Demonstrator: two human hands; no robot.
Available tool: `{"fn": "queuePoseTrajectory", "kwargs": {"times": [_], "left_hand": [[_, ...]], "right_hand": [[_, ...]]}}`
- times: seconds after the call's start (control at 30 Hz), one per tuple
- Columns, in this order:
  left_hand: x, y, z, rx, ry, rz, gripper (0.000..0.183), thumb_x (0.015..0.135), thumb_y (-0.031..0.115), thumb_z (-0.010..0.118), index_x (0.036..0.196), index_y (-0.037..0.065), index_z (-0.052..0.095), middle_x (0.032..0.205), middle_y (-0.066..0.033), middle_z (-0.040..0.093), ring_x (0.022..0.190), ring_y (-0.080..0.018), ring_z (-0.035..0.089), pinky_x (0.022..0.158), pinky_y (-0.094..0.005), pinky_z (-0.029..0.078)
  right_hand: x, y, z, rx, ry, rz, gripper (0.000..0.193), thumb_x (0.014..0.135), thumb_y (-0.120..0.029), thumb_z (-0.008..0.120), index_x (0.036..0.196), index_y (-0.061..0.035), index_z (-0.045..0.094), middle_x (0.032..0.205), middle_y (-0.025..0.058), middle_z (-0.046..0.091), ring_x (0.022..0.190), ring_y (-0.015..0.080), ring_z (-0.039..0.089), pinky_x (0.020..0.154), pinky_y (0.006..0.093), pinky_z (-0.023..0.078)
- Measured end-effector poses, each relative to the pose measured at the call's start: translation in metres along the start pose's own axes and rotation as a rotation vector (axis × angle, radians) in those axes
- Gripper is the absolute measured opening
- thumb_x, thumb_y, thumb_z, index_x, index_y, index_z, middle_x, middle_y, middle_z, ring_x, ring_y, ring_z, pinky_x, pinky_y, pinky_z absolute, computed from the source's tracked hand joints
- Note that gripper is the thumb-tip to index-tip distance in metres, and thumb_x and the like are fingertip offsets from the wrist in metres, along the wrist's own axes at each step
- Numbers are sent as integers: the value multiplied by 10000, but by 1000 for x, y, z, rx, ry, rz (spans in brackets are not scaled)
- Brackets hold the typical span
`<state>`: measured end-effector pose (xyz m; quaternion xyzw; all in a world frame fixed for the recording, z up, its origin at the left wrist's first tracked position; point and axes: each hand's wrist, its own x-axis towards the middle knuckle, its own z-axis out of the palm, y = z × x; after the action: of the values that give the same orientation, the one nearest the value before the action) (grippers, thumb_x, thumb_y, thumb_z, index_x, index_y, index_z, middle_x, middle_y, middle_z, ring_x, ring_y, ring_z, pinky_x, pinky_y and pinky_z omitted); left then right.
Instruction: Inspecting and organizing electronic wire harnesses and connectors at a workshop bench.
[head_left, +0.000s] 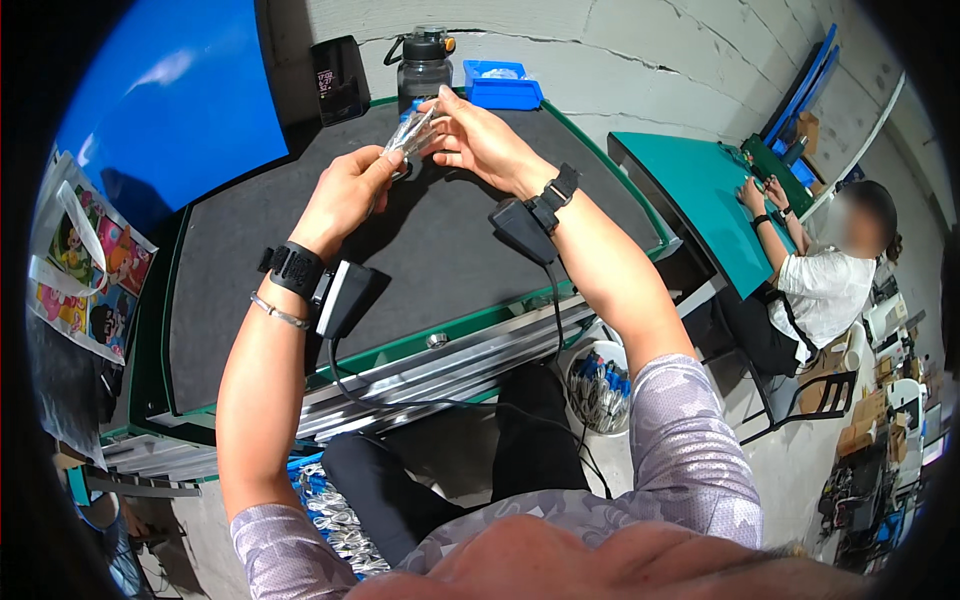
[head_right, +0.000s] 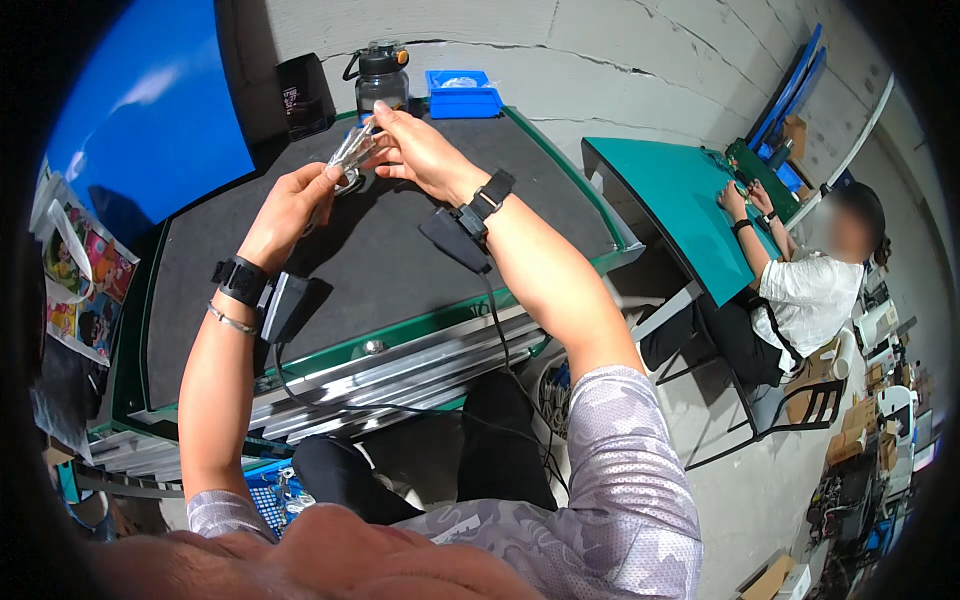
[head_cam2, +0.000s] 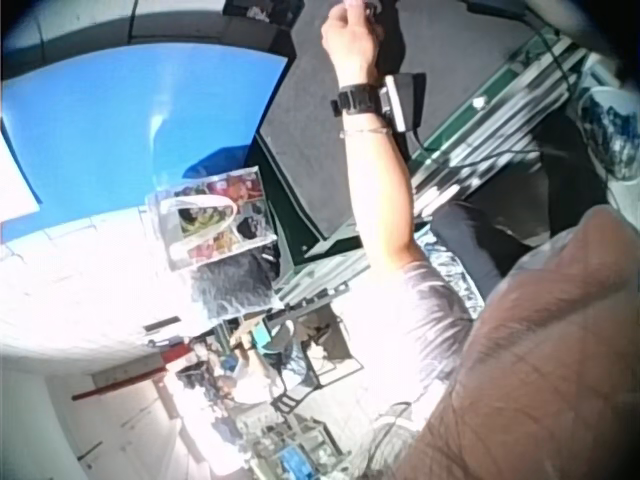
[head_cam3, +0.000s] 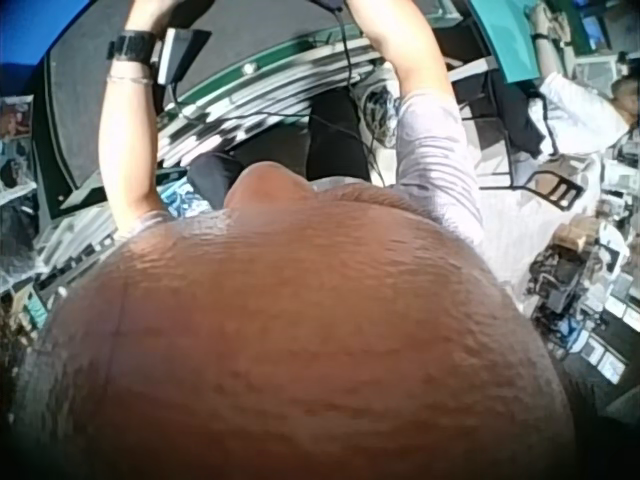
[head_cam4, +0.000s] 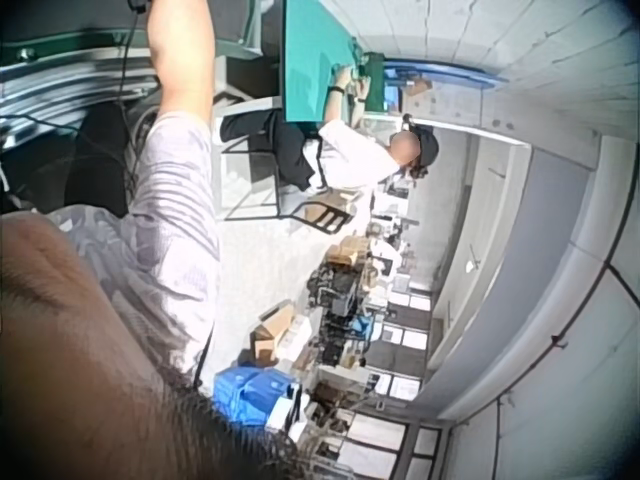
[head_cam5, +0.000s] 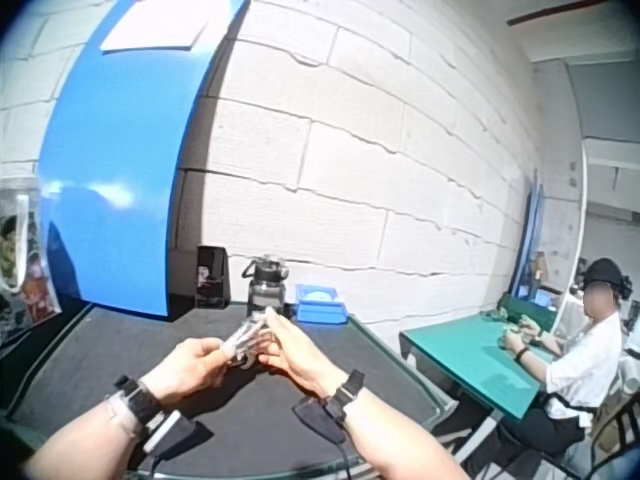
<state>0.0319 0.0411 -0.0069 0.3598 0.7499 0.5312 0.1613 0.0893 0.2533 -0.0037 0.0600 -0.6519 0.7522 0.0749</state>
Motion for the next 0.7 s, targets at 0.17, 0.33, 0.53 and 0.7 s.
{"fn": "queuePoseTrajectory", "kwargs": {"times": [0.17,0.33,0.53,0.7], "left_hand": [[2,-3,0,132,111,69,293,917,281,676,1046,18,677,747,39,560,646,-48,435,596,-215,363],[7,-10,-6,261,136,120,367,859,314,726,1094,34,695,840,-66,694,768,-128,611,715,-299,480],[11,-15,-5,326,150,86,401,862,354,696,1097,28,693,935,-141,716,871,-210,672,782,-334,501],[8,-13,-6,362,132,85,423,860,362,686,1130,36,685,980,-156,713,946,-227,679,841,-368,497]], "right_hand": [[0,-1,-7,25,38,27,425,988,-460,519,1158,-78,593,986,24,644,918,104,591,800,270,477],[1,1,-3,-89,126,-117,387,965,-411,588,1181,-91,580,1020,10,644,964,85,580,815,266,464],[-51,-52,59,-434,285,-628,318,921,-32,487,1235,-6,530,1145,93,609,1093,162,568,989,304,424],[-144,-73,161,-233,-475,-249,293,865,6,499,1156,23,519,943,108,626,938,185,609,866,347,444]]}}
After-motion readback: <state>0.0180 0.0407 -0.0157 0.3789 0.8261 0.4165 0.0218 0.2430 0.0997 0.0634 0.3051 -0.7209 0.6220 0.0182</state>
